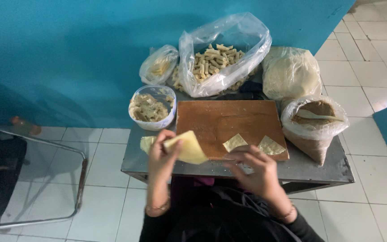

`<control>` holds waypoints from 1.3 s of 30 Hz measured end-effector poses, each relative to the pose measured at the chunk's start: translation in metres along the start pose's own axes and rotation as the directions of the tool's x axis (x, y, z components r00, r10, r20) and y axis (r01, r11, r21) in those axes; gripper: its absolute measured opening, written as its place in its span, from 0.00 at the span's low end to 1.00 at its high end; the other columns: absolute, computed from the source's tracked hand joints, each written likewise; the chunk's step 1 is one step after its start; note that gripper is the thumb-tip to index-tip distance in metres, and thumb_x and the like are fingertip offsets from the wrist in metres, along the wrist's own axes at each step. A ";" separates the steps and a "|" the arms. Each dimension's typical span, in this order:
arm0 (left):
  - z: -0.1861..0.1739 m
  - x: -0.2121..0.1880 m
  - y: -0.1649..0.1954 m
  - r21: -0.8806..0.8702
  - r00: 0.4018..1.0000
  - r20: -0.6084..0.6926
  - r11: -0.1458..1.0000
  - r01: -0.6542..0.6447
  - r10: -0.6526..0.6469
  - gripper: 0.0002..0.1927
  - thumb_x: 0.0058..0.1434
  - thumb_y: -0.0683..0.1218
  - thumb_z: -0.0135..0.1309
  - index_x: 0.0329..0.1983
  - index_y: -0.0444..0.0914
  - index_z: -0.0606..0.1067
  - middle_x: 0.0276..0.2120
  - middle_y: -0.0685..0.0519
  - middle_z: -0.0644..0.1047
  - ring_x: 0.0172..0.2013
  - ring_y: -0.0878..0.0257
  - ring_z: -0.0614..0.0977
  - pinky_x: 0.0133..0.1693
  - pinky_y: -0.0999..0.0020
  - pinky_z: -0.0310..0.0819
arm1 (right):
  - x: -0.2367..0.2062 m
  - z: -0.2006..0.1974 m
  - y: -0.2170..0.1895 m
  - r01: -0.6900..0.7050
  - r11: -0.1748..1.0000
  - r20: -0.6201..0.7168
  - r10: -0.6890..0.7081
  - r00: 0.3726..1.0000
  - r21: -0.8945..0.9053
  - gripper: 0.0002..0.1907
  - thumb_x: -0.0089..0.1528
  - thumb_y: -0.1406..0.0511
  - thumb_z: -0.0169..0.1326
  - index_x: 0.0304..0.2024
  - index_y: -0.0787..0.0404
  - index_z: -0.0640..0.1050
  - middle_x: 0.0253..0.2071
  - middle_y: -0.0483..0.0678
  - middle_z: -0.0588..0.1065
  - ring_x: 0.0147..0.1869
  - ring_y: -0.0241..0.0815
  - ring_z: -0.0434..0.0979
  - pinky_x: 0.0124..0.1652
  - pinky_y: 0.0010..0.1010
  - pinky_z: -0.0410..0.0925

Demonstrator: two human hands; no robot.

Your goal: The person sits at a small table and cuts thin round dough sheets into smaller pieces with a knife on a wooden cutting board, then folds and stacks the cut pieces by hand. Bags of dough and other food ingredients sit around the board on the table.

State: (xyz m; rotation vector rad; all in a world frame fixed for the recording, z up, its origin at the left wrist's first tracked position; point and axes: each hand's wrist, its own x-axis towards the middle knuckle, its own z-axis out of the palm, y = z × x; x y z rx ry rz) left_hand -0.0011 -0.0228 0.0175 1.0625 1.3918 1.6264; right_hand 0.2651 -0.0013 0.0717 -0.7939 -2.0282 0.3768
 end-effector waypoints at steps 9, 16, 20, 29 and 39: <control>0.064 -0.020 -0.010 -0.123 0.989 0.148 0.992 0.007 0.011 0.09 0.65 0.40 0.60 0.46 0.36 0.74 0.34 0.59 0.74 0.33 0.75 0.73 0.34 0.79 0.67 | 0.012 0.011 -0.011 0.078 0.994 0.067 -0.083 0.994 0.082 0.17 0.50 0.67 0.70 0.42 0.60 0.84 0.43 0.47 0.82 0.47 0.45 0.83 0.46 0.34 0.75; 0.067 -0.025 0.014 -0.254 0.922 0.387 0.960 0.119 -0.012 0.32 0.54 0.35 0.63 0.62 0.37 0.67 0.41 0.58 0.80 0.41 0.70 0.83 0.43 0.74 0.81 | 0.009 0.015 0.000 0.038 0.998 0.025 -0.039 0.999 0.042 0.10 0.55 0.70 0.64 0.41 0.60 0.84 0.41 0.48 0.83 0.46 0.46 0.86 0.47 0.34 0.76; 0.075 -0.025 0.013 -0.108 0.934 0.357 0.993 0.047 -0.005 0.35 0.56 0.32 0.62 0.68 0.37 0.68 0.35 0.56 0.75 0.36 0.70 0.80 0.38 0.74 0.79 | 0.002 0.021 0.015 -0.258 0.960 0.109 0.246 0.963 0.109 0.07 0.57 0.69 0.62 0.38 0.63 0.83 0.38 0.48 0.84 0.41 0.41 0.87 0.40 0.30 0.77; 0.061 -0.018 -0.003 -0.180 0.865 0.497 0.968 0.176 -0.065 0.39 0.54 0.30 0.55 0.72 0.37 0.64 0.37 0.57 0.70 0.38 0.70 0.74 0.42 0.74 0.73 | 0.008 0.019 0.072 -0.618 0.597 0.430 0.445 0.785 0.511 0.06 0.63 0.69 0.56 0.40 0.68 0.79 0.34 0.42 0.78 0.38 0.29 0.75 0.37 0.21 0.69; 0.025 -0.003 0.000 -0.386 0.824 0.565 0.867 0.314 -0.047 0.38 0.53 0.36 0.55 0.70 0.38 0.61 0.48 0.51 0.74 0.49 0.64 0.78 0.52 0.68 0.78 | 0.044 0.010 0.114 -0.588 0.363 0.393 0.483 0.782 0.723 0.07 0.66 0.69 0.53 0.45 0.68 0.76 0.36 0.42 0.76 0.40 0.32 0.75 0.40 0.25 0.70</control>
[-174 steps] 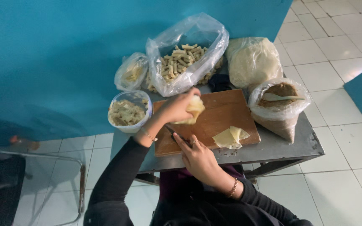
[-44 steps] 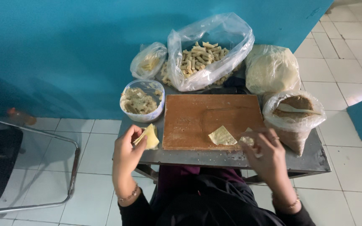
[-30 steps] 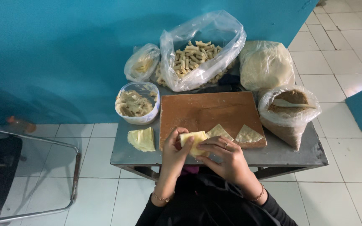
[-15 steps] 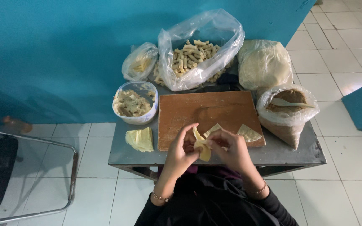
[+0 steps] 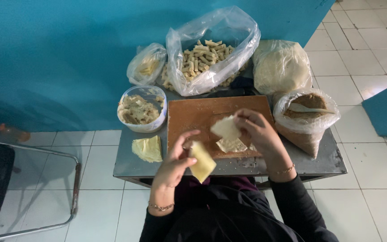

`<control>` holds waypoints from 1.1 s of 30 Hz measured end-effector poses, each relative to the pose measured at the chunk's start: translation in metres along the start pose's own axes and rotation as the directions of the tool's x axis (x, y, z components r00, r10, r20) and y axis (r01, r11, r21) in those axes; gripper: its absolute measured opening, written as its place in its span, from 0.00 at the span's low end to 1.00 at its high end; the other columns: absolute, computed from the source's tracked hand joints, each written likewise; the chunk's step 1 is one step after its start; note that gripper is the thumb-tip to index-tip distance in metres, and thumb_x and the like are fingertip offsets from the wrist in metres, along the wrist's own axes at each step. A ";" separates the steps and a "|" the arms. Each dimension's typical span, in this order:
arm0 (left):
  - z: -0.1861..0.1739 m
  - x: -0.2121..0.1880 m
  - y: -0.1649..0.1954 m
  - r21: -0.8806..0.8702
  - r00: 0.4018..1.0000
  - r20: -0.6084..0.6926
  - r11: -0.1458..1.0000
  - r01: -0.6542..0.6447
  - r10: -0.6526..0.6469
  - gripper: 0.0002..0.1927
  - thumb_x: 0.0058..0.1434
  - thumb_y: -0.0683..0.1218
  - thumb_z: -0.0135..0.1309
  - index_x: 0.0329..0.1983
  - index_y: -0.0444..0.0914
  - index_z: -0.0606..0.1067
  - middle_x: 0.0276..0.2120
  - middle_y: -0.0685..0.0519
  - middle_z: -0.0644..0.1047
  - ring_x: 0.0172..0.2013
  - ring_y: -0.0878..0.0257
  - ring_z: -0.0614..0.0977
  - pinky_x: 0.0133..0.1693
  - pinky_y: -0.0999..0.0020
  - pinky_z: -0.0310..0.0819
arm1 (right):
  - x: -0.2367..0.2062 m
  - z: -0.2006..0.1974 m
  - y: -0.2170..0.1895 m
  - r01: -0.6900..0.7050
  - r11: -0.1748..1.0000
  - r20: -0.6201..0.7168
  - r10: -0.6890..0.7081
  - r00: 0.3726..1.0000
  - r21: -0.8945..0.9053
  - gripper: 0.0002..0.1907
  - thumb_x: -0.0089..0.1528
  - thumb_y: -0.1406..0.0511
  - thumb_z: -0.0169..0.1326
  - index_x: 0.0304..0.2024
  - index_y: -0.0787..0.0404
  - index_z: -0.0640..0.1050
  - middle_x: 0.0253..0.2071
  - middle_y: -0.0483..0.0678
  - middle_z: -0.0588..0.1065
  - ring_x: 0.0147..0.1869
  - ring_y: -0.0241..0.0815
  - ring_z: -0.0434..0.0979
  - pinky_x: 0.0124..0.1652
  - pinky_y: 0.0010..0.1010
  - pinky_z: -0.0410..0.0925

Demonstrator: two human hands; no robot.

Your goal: The person sits at a small table and cuts thin round dough sheets into smaller pieces with a knife on a wooden cutting board, then folds and stacks the cut pieces by hand. Bags of dough and other food ingredients sit around the board on the table.

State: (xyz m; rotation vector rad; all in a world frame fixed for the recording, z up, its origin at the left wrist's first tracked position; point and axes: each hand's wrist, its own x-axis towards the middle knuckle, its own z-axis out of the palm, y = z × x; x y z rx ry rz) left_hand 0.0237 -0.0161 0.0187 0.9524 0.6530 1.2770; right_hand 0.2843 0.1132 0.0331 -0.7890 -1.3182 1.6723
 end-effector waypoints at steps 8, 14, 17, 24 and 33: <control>-0.026 -0.009 0.010 0.022 0.861 -0.432 0.958 -0.287 0.268 0.28 0.57 0.30 0.52 0.61 0.38 0.67 0.44 0.55 0.70 0.44 0.66 0.75 0.46 0.71 0.75 | 0.014 0.055 -0.011 0.450 0.343 0.247 -0.497 0.832 -0.824 0.08 0.59 0.68 0.58 0.42 0.59 0.81 0.45 0.46 0.81 0.45 0.42 0.82 0.45 0.30 0.73; -0.024 -0.008 0.006 0.111 0.776 -0.507 0.921 -0.374 0.376 0.24 0.61 0.31 0.53 0.60 0.37 0.68 0.41 0.57 0.66 0.42 0.69 0.73 0.44 0.71 0.73 | -0.014 0.078 0.020 0.500 0.164 0.432 -0.327 0.841 -0.850 0.04 0.57 0.67 0.59 0.35 0.55 0.81 0.42 0.40 0.82 0.48 0.43 0.81 0.57 0.44 0.66; -0.021 -0.005 0.002 0.116 0.766 -0.538 0.931 -0.345 0.351 0.23 0.60 0.32 0.53 0.58 0.38 0.68 0.41 0.57 0.68 0.42 0.69 0.75 0.43 0.71 0.74 | -0.018 0.071 0.029 0.541 0.128 0.476 -0.340 0.811 -0.831 0.06 0.57 0.68 0.58 0.37 0.54 0.81 0.44 0.40 0.82 0.50 0.42 0.81 0.64 0.47 0.64; -0.016 -0.003 -0.002 0.181 0.789 -0.470 0.918 -0.353 0.396 0.20 0.65 0.33 0.53 0.59 0.37 0.68 0.38 0.56 0.68 0.41 0.68 0.74 0.45 0.69 0.76 | -0.017 0.060 0.030 0.572 0.176 0.527 -0.242 0.814 -0.801 0.09 0.59 0.65 0.59 0.42 0.53 0.82 0.47 0.43 0.82 0.52 0.40 0.80 0.68 0.52 0.58; 0.001 0.001 -0.008 0.398 0.822 -0.386 0.880 -0.261 0.418 0.17 0.68 0.34 0.51 0.59 0.36 0.71 0.39 0.56 0.71 0.39 0.69 0.76 0.43 0.74 0.73 | -0.033 0.066 -0.010 0.547 0.220 0.451 -0.367 0.813 -0.808 0.10 0.57 0.65 0.62 0.42 0.53 0.83 0.48 0.43 0.83 0.52 0.44 0.82 0.59 0.48 0.65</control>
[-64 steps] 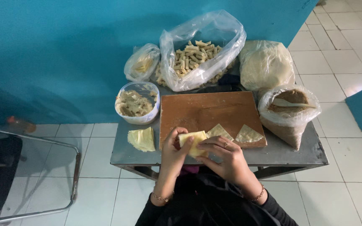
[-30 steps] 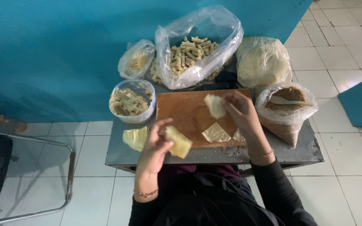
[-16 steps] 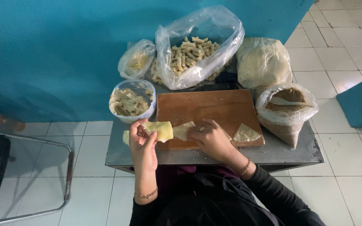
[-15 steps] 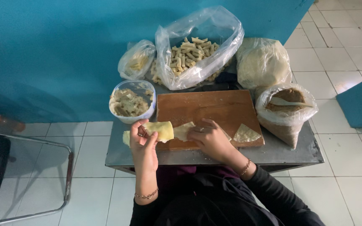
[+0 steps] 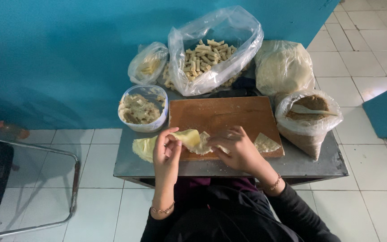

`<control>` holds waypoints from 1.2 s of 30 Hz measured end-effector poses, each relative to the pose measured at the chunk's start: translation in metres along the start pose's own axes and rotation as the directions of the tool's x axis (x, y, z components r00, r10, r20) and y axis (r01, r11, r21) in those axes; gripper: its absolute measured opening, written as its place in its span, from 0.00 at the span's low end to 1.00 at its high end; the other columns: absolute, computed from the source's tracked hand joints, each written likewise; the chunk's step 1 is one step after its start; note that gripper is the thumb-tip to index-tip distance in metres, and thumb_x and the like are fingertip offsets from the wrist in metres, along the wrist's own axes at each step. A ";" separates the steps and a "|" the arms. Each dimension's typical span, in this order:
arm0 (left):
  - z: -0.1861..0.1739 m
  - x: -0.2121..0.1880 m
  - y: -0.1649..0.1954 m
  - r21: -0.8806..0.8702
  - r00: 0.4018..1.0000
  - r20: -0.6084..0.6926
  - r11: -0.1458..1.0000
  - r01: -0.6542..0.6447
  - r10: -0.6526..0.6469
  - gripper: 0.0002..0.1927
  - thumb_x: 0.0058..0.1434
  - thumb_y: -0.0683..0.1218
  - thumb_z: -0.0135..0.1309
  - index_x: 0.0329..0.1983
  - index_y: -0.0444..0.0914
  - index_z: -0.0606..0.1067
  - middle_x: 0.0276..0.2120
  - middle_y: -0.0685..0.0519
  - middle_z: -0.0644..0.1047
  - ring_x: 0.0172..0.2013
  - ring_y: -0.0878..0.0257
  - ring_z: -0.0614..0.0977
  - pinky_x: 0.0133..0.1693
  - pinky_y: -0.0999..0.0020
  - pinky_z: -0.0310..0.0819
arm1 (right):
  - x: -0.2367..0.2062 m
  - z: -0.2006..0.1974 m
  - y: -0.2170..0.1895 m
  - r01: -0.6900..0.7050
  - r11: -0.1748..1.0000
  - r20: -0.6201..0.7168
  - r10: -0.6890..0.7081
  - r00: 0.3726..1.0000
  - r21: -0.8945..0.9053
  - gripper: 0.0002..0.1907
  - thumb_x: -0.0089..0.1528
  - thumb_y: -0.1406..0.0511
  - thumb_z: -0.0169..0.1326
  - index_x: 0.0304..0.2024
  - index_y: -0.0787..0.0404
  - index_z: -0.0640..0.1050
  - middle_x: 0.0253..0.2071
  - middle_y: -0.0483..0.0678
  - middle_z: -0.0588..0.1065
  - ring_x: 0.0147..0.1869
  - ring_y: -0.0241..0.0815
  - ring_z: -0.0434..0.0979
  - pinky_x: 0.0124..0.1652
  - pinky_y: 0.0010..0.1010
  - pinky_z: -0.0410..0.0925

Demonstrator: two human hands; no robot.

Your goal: The person sits at a small table and cuts thin round dough sheets into smaller pieces with a knife on a wooden cutting board, then folds and stacks the cut pieces by hand. Bags of dough and other food ingredients sit around the board on the table.

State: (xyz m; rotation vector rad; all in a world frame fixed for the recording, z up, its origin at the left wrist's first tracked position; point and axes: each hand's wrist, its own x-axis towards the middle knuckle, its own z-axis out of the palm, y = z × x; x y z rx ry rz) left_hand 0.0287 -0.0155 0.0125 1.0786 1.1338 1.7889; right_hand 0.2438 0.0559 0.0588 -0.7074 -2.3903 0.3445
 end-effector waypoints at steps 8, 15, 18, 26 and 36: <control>0.029 -0.014 0.007 0.158 0.993 0.093 0.984 -0.080 0.066 0.19 0.65 0.34 0.55 0.59 0.36 0.72 0.34 0.55 0.78 0.35 0.72 0.81 0.36 0.78 0.78 | 0.005 0.011 -0.035 -0.099 0.969 -0.228 0.152 0.962 0.227 0.14 0.53 0.68 0.68 0.42 0.60 0.83 0.42 0.50 0.82 0.42 0.46 0.84 0.41 0.33 0.76; 0.029 -0.014 0.016 0.214 0.993 0.111 0.975 -0.055 0.031 0.20 0.64 0.37 0.60 0.59 0.36 0.72 0.31 0.55 0.78 0.32 0.73 0.81 0.33 0.78 0.76 | -0.002 0.017 -0.019 -0.321 0.828 -0.032 0.377 0.926 0.461 0.08 0.58 0.70 0.64 0.41 0.63 0.86 0.36 0.49 0.85 0.32 0.38 0.84 0.32 0.26 0.74; 0.029 -0.014 0.018 0.189 0.993 0.113 0.982 -0.004 -0.018 0.23 0.62 0.38 0.62 0.60 0.36 0.72 0.31 0.55 0.78 0.32 0.72 0.80 0.33 0.77 0.75 | -0.004 0.023 -0.007 -0.413 0.619 0.121 0.458 0.881 0.668 0.08 0.61 0.69 0.61 0.41 0.67 0.83 0.36 0.49 0.84 0.39 0.32 0.84 0.38 0.23 0.76; 0.032 -0.012 0.027 0.253 0.970 0.235 0.959 -0.130 0.070 0.32 0.53 0.35 0.66 0.62 0.36 0.70 0.32 0.55 0.77 0.36 0.69 0.82 0.40 0.73 0.81 | -0.010 0.022 0.003 -0.461 0.405 0.294 0.410 0.864 0.789 0.08 0.62 0.71 0.60 0.41 0.71 0.83 0.37 0.48 0.83 0.41 0.32 0.82 0.42 0.25 0.75; 0.029 -0.014 0.015 0.193 0.978 0.210 0.980 -0.051 0.009 0.23 0.58 0.31 0.53 0.57 0.35 0.70 0.31 0.55 0.74 0.33 0.71 0.78 0.38 0.76 0.76 | -0.002 0.013 -0.008 -0.433 0.702 0.194 0.396 0.897 0.566 0.06 0.65 0.69 0.55 0.41 0.67 0.78 0.33 0.43 0.78 0.38 0.28 0.75 0.38 0.23 0.71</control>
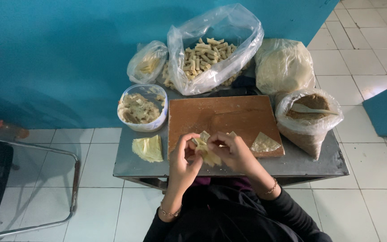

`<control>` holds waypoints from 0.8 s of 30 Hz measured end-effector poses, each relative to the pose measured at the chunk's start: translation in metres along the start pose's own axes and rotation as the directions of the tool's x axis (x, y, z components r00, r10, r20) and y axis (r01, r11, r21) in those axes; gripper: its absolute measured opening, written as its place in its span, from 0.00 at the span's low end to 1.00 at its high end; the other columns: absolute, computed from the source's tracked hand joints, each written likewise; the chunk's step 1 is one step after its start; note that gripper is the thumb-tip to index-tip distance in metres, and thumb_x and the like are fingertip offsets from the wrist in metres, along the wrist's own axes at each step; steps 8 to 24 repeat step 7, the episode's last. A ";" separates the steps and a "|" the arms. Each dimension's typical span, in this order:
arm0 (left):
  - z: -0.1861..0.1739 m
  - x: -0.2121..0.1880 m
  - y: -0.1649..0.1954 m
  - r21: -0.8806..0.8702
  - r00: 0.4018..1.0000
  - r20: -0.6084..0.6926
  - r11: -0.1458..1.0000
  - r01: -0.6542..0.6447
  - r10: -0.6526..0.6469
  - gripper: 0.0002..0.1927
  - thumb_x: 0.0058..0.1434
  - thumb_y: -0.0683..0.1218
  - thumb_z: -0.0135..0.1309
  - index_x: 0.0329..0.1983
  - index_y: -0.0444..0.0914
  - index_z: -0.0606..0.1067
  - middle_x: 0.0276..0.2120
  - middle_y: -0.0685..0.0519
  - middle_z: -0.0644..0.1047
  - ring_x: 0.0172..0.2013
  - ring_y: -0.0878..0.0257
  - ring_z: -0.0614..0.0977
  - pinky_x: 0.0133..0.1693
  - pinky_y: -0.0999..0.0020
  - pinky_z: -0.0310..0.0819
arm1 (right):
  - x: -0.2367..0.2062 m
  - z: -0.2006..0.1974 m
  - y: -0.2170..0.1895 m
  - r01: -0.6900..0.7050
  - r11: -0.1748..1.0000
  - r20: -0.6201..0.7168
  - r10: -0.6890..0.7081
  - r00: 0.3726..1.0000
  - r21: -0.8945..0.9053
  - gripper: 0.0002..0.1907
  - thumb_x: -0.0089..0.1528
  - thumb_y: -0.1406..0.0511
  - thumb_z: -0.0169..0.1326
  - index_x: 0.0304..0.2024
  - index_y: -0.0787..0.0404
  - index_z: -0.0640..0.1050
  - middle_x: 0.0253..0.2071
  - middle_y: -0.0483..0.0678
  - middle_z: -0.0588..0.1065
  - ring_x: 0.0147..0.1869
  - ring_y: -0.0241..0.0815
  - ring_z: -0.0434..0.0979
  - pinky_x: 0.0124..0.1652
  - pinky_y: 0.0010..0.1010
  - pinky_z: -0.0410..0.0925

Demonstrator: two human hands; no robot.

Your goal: The person sits at a small table and cuts thin round dough sheets into smaller pieces with a knife on a wooden cutting board, then folds and stacks the cut pieces by hand. Bags of dough and other food ingredients sit around the board on the table.

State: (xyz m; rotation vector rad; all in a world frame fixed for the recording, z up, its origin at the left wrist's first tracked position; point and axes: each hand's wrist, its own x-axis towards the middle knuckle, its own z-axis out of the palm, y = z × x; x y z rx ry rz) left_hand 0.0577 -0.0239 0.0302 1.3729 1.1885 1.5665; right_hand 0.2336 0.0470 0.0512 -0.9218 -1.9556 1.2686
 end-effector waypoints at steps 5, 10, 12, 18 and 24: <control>-0.008 -0.004 -0.025 -0.228 0.996 0.077 0.972 0.062 -0.046 0.24 0.59 0.31 0.51 0.58 0.36 0.68 0.33 0.58 0.68 0.34 0.73 0.70 0.37 0.79 0.68 | 0.006 -0.022 0.027 -0.119 0.972 0.150 0.089 0.985 0.204 0.07 0.69 0.67 0.51 0.44 0.65 0.77 0.34 0.41 0.75 0.40 0.27 0.71 0.38 0.23 0.69; -0.012 -0.004 -0.036 -0.383 0.992 0.118 0.920 0.085 -0.042 0.23 0.62 0.31 0.51 0.60 0.36 0.68 0.34 0.59 0.64 0.35 0.74 0.67 0.37 0.79 0.64 | 0.010 -0.032 0.043 -0.137 0.949 0.195 0.083 0.977 0.285 0.07 0.70 0.66 0.51 0.45 0.64 0.78 0.35 0.41 0.74 0.40 0.28 0.70 0.38 0.23 0.67; -0.012 -0.004 -0.036 -0.383 0.992 0.118 0.920 0.085 -0.042 0.23 0.62 0.31 0.51 0.60 0.36 0.68 0.34 0.59 0.64 0.35 0.74 0.67 0.37 0.79 0.64 | 0.010 -0.032 0.043 -0.137 0.949 0.195 0.083 0.977 0.285 0.07 0.70 0.66 0.51 0.45 0.64 0.78 0.35 0.41 0.74 0.40 0.28 0.70 0.38 0.23 0.67; -0.012 -0.004 -0.036 -0.383 0.992 0.118 0.920 0.085 -0.042 0.23 0.62 0.31 0.51 0.60 0.36 0.68 0.34 0.59 0.64 0.35 0.74 0.67 0.37 0.79 0.64 | 0.010 -0.032 0.043 -0.137 0.949 0.195 0.083 0.977 0.285 0.07 0.70 0.66 0.51 0.45 0.64 0.78 0.35 0.41 0.74 0.40 0.28 0.70 0.38 0.23 0.67; -0.012 -0.004 -0.036 -0.383 0.992 0.118 0.920 0.085 -0.042 0.23 0.62 0.31 0.51 0.60 0.36 0.68 0.34 0.59 0.64 0.35 0.74 0.67 0.37 0.79 0.64 | 0.010 -0.032 0.043 -0.137 0.949 0.195 0.083 0.977 0.285 0.07 0.70 0.66 0.51 0.45 0.64 0.78 0.35 0.41 0.74 0.40 0.28 0.70 0.38 0.23 0.67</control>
